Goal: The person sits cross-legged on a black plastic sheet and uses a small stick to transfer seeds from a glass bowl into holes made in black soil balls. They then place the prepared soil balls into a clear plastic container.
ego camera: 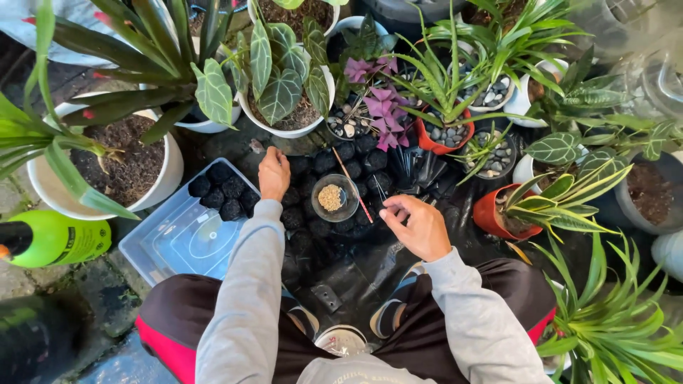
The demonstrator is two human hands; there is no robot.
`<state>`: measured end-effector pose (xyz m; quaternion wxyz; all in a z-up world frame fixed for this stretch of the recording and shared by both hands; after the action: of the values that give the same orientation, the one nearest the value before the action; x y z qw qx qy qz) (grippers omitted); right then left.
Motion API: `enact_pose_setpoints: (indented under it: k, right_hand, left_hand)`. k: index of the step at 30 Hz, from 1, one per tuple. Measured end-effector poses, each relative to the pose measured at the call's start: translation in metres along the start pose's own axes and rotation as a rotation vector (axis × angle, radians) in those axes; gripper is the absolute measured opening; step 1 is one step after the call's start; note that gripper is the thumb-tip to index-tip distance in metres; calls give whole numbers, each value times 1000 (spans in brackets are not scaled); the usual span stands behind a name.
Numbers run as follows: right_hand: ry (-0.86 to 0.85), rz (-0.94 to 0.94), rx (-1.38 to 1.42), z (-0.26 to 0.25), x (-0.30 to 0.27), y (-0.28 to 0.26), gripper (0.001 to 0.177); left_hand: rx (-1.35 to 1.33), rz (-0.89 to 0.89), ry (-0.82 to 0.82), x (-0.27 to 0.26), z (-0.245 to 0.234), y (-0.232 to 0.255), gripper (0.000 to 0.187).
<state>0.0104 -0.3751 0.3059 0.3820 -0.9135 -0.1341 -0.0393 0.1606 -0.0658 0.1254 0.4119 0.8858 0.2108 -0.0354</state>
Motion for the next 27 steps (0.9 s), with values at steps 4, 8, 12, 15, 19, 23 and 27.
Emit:
enact_pose_setpoints:
  k: [4,8,12,15,19,23,27]
  right_hand:
    - [29,-4,21,-1,2,1,15]
    - [90,-75,82,14,4,7,23]
    - [131,-207,205,25,7,-24,71]
    - [100,-202,152,33,4,-39,92]
    - [85,-183,27,42,-4,-30,90]
    - [130,-208,122,42,-4,-20,80]
    - [121,-283,174,47,-3,-19,82]
  left_hand:
    - [-187,44,42,-33,-55,43,19]
    - [-387,-86,-153,-79,-71,77,20]
    - [-712,-352,-518,-156,-69,108,11]
    - [-897,-469,-700,-190,-60,115,6]
    - [-1032,-511,-777,-198,-30,94,7]
    - [-1142,-514,-872,-204,-28,90,20]
    - [-1246,-601,-1039,-222,-42,113,34]
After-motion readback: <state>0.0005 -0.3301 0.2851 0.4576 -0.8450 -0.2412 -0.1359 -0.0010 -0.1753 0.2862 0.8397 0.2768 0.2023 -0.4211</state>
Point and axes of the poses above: each hand's wrist, its own x-axis towards the middle knuckle, its own z-axis out of the palm, y = z × x, the point moved 4 cm from there along x, towards the middle knuckle, and after that the axes turned 13 degrees about -z, right-handed, at the moved point
